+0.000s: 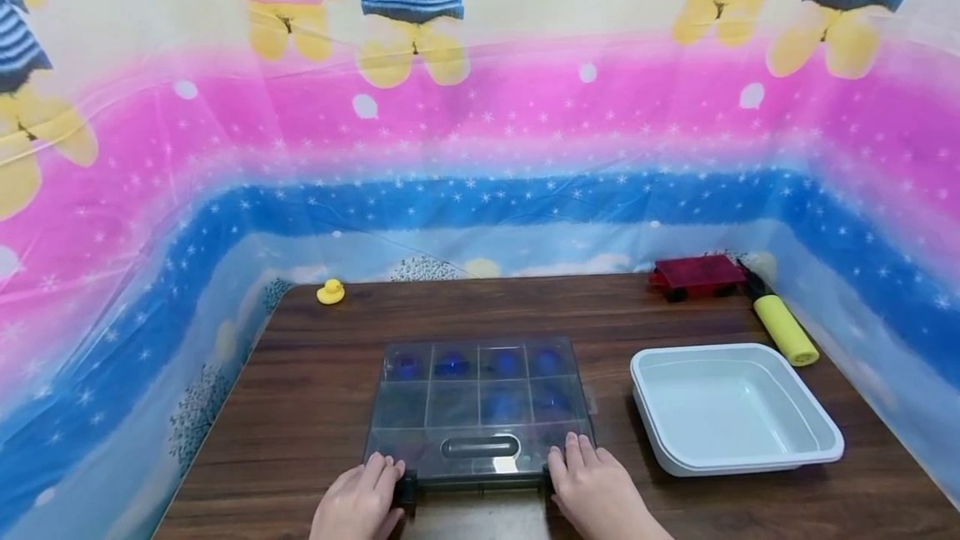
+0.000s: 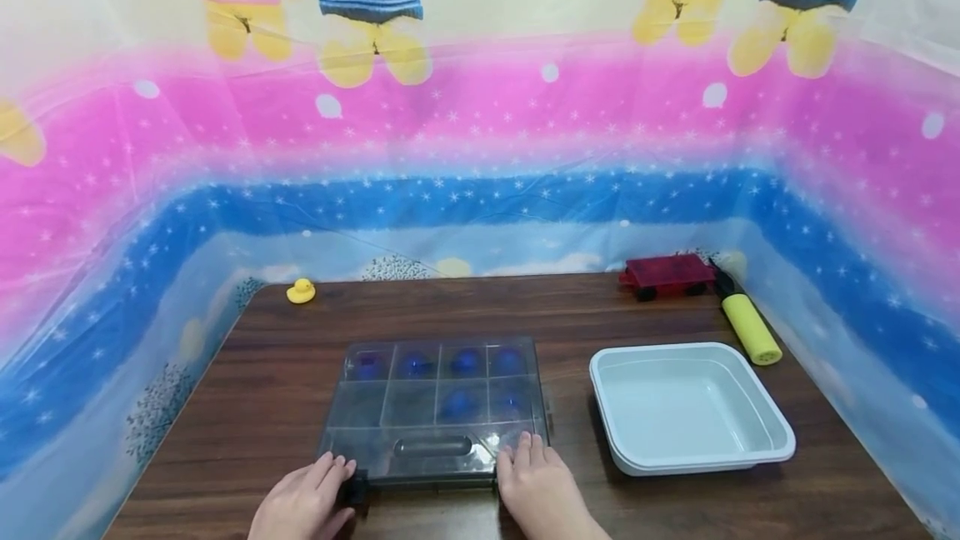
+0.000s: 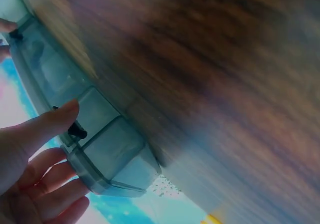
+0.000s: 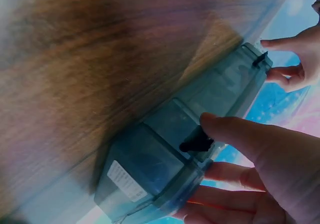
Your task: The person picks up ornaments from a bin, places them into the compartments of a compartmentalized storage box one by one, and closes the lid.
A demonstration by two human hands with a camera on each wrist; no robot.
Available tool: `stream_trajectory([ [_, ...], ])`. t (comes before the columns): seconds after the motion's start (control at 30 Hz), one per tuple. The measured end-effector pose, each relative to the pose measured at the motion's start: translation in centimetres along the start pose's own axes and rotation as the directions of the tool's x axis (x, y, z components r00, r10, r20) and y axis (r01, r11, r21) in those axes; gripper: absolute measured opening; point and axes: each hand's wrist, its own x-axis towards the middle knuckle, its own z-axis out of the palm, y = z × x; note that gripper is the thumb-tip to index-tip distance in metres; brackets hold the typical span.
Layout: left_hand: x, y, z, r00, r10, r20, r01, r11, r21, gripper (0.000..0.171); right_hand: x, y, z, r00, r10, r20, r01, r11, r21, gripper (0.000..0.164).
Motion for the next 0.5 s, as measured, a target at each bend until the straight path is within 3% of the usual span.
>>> stream_trajectory([
  [0.07,0.2,0.1,0.1,1.000,-0.010,-0.009,0.009,1.000,-0.013,0.055,0.1,0.0,0.0,1.000,-0.005,-0.022,0.005,1.000,-0.014,0.016],
  [0.17,0.4,0.0,0.0,0.999,-0.033,0.016,0.034,0.998,-0.048,0.046,0.2,0.2,-0.1,1.000,-0.026,-0.012,0.026,0.999,-0.032,0.023],
  [0.4,0.8,0.2,-0.8,0.988,-0.129,0.087,0.138,0.984,-0.108,0.034,0.7,0.6,-1.2,0.979,-0.046,0.197,0.051,0.998,-0.021,0.017],
  [0.5,1.2,0.2,-1.2,0.976,-0.162,0.147,0.180,0.977,-0.117,0.031,0.8,0.6,-1.4,0.972,-0.045,0.230,0.051,0.999,-0.019,0.016],
])
